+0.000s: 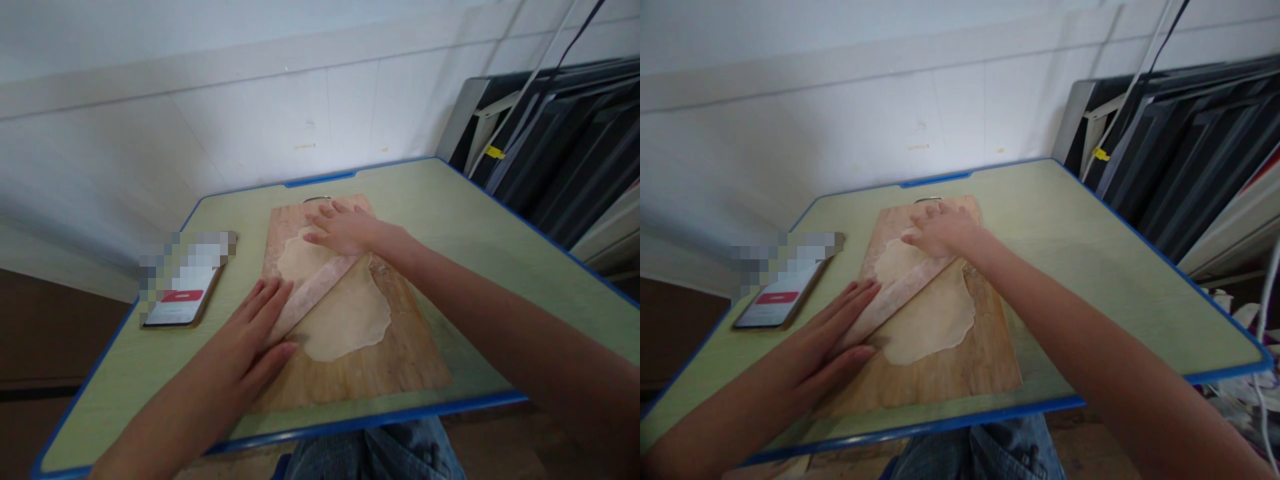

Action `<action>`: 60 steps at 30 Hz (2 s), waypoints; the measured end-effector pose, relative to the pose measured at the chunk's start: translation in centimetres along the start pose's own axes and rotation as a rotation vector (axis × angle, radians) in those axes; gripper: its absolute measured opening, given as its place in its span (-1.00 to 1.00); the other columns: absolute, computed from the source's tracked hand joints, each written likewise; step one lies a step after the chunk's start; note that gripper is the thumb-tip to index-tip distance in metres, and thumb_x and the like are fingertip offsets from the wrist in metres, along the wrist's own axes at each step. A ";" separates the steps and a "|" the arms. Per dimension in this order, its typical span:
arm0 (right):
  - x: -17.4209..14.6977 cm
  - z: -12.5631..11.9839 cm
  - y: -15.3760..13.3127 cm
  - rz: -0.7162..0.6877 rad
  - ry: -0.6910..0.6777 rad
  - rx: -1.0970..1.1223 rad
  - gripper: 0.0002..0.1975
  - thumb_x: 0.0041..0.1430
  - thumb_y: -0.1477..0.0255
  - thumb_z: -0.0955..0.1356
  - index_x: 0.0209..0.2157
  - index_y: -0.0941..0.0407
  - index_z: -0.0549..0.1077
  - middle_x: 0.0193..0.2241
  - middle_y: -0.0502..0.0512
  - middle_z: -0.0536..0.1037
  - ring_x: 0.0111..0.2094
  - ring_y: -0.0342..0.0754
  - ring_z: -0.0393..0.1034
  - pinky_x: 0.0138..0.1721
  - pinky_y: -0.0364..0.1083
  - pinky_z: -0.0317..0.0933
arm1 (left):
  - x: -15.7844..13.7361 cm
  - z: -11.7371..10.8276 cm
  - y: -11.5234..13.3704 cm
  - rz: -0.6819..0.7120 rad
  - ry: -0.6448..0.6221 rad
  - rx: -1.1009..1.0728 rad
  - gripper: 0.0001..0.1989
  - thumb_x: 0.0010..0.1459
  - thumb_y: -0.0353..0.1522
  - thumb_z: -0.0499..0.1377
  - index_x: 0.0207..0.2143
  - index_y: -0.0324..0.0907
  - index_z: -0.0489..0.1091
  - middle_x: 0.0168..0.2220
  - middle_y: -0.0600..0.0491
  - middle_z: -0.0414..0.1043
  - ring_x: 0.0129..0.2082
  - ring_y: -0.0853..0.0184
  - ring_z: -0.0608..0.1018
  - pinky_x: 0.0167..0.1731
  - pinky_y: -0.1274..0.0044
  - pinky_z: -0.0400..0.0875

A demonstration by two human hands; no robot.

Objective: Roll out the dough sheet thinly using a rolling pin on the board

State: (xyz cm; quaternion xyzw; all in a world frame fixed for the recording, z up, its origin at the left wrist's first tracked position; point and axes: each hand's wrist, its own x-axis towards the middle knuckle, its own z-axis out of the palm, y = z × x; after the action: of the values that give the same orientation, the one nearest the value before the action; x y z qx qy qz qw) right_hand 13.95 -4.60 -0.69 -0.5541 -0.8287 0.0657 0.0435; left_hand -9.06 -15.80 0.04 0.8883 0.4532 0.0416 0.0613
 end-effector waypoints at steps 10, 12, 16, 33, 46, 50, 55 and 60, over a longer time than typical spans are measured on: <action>-4.5 0.6 0.9 -0.085 0.047 -0.080 -0.39 0.34 0.10 0.03 0.29 0.11 0.13 0.30 0.27 0.13 0.31 0.29 -0.08 0.19 0.31 -0.04 | -2.5 2.4 1.6 0.233 0.286 0.156 -0.33 0.29 -0.10 -0.06 0.34 -0.19 -0.13 0.29 -0.18 0.08 0.26 0.00 0.19 -0.03 0.22 0.45; -4.7 0.5 0.8 -0.036 0.042 -0.071 -0.35 0.33 0.08 0.01 0.30 0.15 0.09 0.30 0.35 0.10 0.31 0.31 -0.08 0.18 0.31 -0.02 | -2.5 2.7 1.9 0.248 0.306 0.184 -0.33 0.30 -0.10 -0.08 0.33 -0.28 -0.07 0.26 -0.25 0.14 0.25 -0.01 0.21 -0.04 0.25 0.46; -2.7 0.3 0.2 -0.078 0.000 -0.104 -0.41 0.34 0.11 0.04 0.30 0.05 0.11 0.31 0.24 0.11 0.31 0.31 -0.08 0.17 0.34 0.00 | -2.0 2.6 1.2 0.212 0.304 0.191 -0.38 0.32 -0.10 -0.11 0.31 -0.24 -0.04 0.24 -0.19 0.21 0.20 0.05 0.31 -0.08 0.28 0.48; -5.6 0.1 0.3 -0.037 0.052 -0.043 -0.41 0.36 0.15 0.03 0.30 0.12 0.10 0.32 0.25 0.09 0.32 0.20 -0.10 0.20 0.34 -0.07 | -3.1 3.9 3.2 0.265 0.284 0.199 -0.26 0.27 -0.09 -0.04 0.36 -0.26 -0.21 0.23 -0.17 0.22 0.20 0.02 0.32 -0.07 0.30 0.51; -3.2 -0.4 -0.7 -0.060 -0.048 -0.034 -0.38 0.32 0.09 0.05 0.31 0.06 0.06 0.33 0.18 0.04 0.33 0.19 -0.13 0.23 0.33 -0.15 | -2.8 3.3 3.1 0.225 0.277 0.266 -0.28 0.28 -0.09 -0.09 0.36 -0.24 -0.20 0.27 -0.23 0.15 0.20 -0.07 0.30 -0.08 0.14 0.49; -6.0 -0.2 0.3 -0.078 0.005 -0.072 -0.46 0.34 0.24 0.09 0.28 0.11 0.15 0.31 0.22 0.09 0.33 0.21 -0.11 0.21 0.34 -0.10 | -3.6 4.5 4.6 0.217 0.260 0.290 -0.23 0.24 -0.06 -0.03 0.36 -0.20 -0.22 0.26 -0.18 0.17 0.22 -0.07 0.29 -0.08 0.16 0.49; -4.5 -0.2 -0.1 -0.088 -0.008 -0.047 -0.44 0.34 0.17 0.08 0.28 0.09 0.15 0.31 0.23 0.10 0.31 0.19 -0.06 0.20 0.34 -0.06 | -3.3 4.6 3.6 0.192 0.286 0.104 -0.29 0.27 -0.11 -0.07 0.36 -0.12 -0.25 0.29 -0.10 0.13 0.22 0.06 0.30 0.01 0.27 0.46; -0.6 -0.2 -1.6 -0.071 -0.049 0.018 -0.32 0.30 0.00 0.01 0.32 0.05 0.05 0.34 0.14 -0.01 0.34 0.20 -0.16 0.22 0.37 -0.15 | -2.5 3.2 1.8 0.114 0.238 0.116 -0.33 0.30 -0.11 -0.09 0.36 -0.06 -0.26 0.31 -0.11 0.08 0.23 -0.03 0.27 -0.02 0.11 0.43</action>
State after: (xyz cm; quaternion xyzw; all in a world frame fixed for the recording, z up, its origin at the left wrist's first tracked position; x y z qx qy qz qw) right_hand 12.80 -5.75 -0.24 -0.5222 -0.8481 0.0849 0.0304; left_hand -8.68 -19.14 -2.86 0.9035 0.4078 0.1237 -0.0467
